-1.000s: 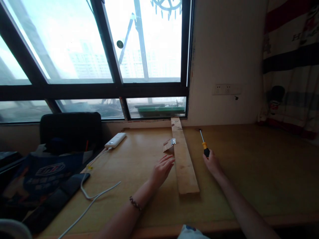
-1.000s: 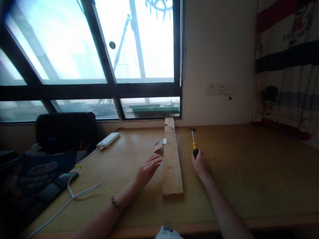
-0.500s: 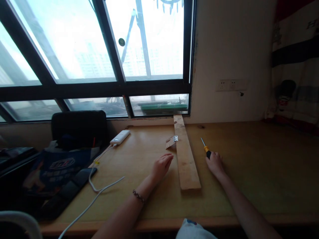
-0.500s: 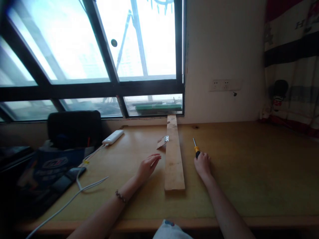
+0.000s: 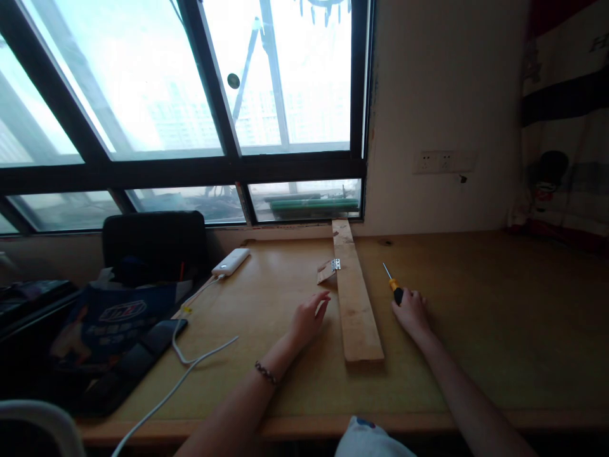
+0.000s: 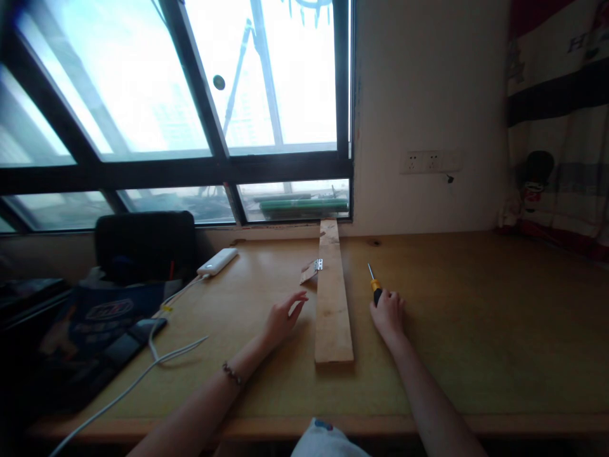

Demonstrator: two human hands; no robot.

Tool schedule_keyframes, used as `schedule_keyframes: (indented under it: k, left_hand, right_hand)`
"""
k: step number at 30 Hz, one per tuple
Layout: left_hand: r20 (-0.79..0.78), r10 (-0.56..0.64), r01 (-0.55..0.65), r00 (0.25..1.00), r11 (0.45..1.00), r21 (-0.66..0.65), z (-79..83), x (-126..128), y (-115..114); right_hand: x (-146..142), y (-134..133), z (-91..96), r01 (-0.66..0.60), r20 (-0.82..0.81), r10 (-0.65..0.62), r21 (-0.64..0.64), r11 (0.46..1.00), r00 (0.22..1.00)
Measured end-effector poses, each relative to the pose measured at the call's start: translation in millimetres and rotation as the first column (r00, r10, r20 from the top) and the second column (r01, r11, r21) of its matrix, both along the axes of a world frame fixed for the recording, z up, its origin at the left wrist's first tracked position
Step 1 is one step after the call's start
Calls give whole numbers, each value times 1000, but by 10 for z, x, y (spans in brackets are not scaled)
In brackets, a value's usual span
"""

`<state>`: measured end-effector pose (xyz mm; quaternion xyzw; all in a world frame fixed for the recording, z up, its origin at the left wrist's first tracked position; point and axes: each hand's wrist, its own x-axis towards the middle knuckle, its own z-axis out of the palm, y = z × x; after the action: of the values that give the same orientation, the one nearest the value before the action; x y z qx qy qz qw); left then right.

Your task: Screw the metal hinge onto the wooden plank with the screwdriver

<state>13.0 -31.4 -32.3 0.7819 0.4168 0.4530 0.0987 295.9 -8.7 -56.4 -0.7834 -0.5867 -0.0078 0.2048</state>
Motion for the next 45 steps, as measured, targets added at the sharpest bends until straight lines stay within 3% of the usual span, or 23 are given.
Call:
schedule_keyframes:
  k: [2,4,7,9,10,12,14,17,20,24,30,37,41,45]
  left_hand:
    - [162,-14,35,987,991,-128,-29,28,11]
    - [395,-9,138,918,944,-299,-74,77,67]
    - [735,119,403,668,773,-491,-135,185,245]
    - [850,248,543,464,679,-494,-143,273,397]
    - [877,301,575,375,666,-475,-136,318,472]
    - [903,371,577,218,697,-426,-111,407,598]
    - [918,385,542,92,754,-371,-89,480,681]
    - [941,339,518,23,800,-301,-84,535,723]
    - [952,300,484,66,824,-293,-98,524,716]
    - [950,251,400,184,864,-306,-99,475,713]
    - [889,24,337,457,920,-198,-59,424,687]
    - [652,-63,236,756,955,-181,-73,433,623]
    - [433,-48,120,900,983,-140,-63,468,571]
    - [292,55,-35,955,997,-74,-14,469,497]
  right_hand:
    - [-10,-30,17,11,8,-12,75,997,1000]
    - [-50,-45,65,5,16,-9,232,973,1000]
    - [-206,7,200,-185,46,186,485,855,981]
    - [-366,95,300,-391,82,421,557,732,904]
    - [-452,147,338,-467,86,516,570,676,852]
    - [-605,245,377,-521,53,619,599,608,784]
    - [-701,309,358,-498,-7,644,628,598,765]
    - [-720,320,275,-462,-74,647,638,615,759]
    - [-668,285,208,-449,-111,644,628,636,757]
    - [-640,288,179,-411,-158,623,625,663,766]
    - [-637,321,166,-382,-218,611,611,694,761]
    - [-606,352,113,-347,-292,605,604,717,741]
    - [-600,398,56,-315,-337,598,611,726,727]
    - [-589,433,23,-233,-401,566,629,742,721]
